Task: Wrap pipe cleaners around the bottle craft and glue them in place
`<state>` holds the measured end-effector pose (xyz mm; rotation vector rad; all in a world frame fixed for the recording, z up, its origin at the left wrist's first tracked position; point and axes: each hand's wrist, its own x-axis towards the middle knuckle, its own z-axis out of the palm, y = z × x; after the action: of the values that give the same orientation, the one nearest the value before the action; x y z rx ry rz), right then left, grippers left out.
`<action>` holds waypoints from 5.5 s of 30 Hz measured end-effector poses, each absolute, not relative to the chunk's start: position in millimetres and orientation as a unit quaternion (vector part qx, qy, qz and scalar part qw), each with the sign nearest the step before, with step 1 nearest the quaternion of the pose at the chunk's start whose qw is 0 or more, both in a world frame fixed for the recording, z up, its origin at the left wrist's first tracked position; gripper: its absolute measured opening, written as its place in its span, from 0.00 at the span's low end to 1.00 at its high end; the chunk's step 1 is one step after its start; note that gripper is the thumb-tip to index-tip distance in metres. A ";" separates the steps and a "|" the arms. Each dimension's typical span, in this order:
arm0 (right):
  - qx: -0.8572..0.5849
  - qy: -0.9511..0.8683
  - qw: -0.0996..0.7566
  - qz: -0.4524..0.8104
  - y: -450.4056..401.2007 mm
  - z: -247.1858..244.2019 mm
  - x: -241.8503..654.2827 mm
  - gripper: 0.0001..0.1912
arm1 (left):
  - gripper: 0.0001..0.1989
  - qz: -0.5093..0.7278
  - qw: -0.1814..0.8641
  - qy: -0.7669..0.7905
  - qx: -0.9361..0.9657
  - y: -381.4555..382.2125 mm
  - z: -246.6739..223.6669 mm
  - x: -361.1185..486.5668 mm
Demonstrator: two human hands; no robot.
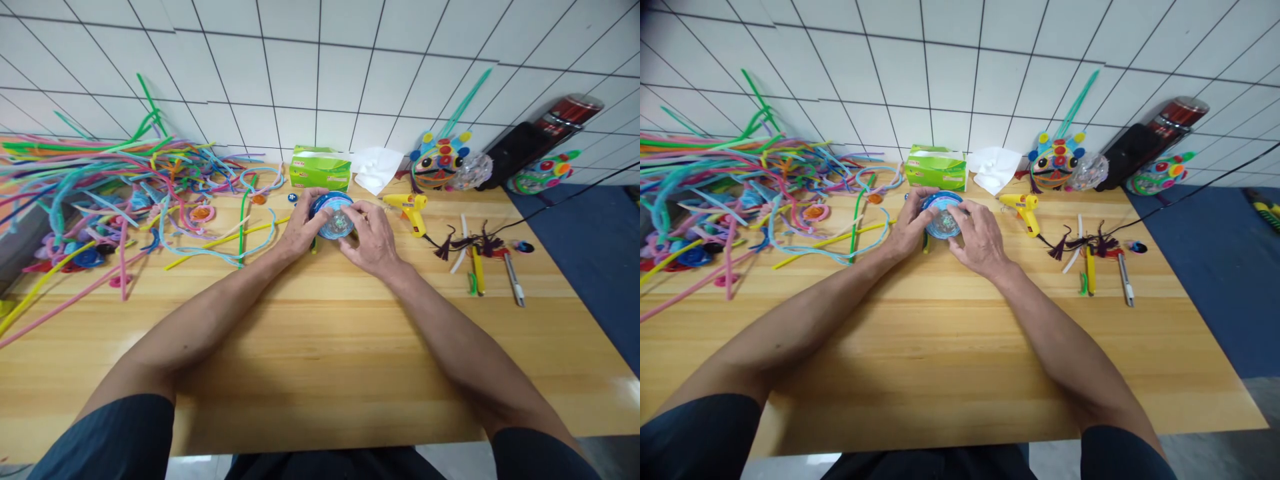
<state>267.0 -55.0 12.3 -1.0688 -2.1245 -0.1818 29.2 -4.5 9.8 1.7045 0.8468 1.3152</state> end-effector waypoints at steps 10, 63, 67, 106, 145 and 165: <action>-0.369 -0.805 0.455 -0.100 -57.0 14.9 264.8 0.23 | 0.35 0.538 0.426 0.310 0.659 -0.6 5.3 31.4; -0.448 -0.784 0.426 -0.056 -56.7 27.5 266.1 0.18 | 0.35 0.518 0.421 0.308 0.677 -2.7 9.6 31.5; -0.445 -0.785 0.427 -0.062 -56.1 26.0 265.8 0.18 | 0.33 0.517 0.426 0.303 0.678 -2.3 14.5 28.4; -0.428 -0.756 0.492 -0.059 -48.3 21.0 270.5 0.16 | 0.35 0.518 0.406 0.326 0.679 -2.3 12.1 34.2; -0.451 -0.771 0.448 0.037 -47.7 -6.4 247.0 0.53 | 0.30 0.509 0.390 0.352 0.682 -5.9 5.2 32.5; -0.753 -0.531 0.388 0.025 -71.3 27.2 397.8 0.44 | 0.29 0.534 0.395 0.323 0.674 1.6 0.2 43.4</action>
<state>397.8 -71.3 27.2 -1.9148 -1.3501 0.0624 43.4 1.6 0.2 1.7103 0.8185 1.3539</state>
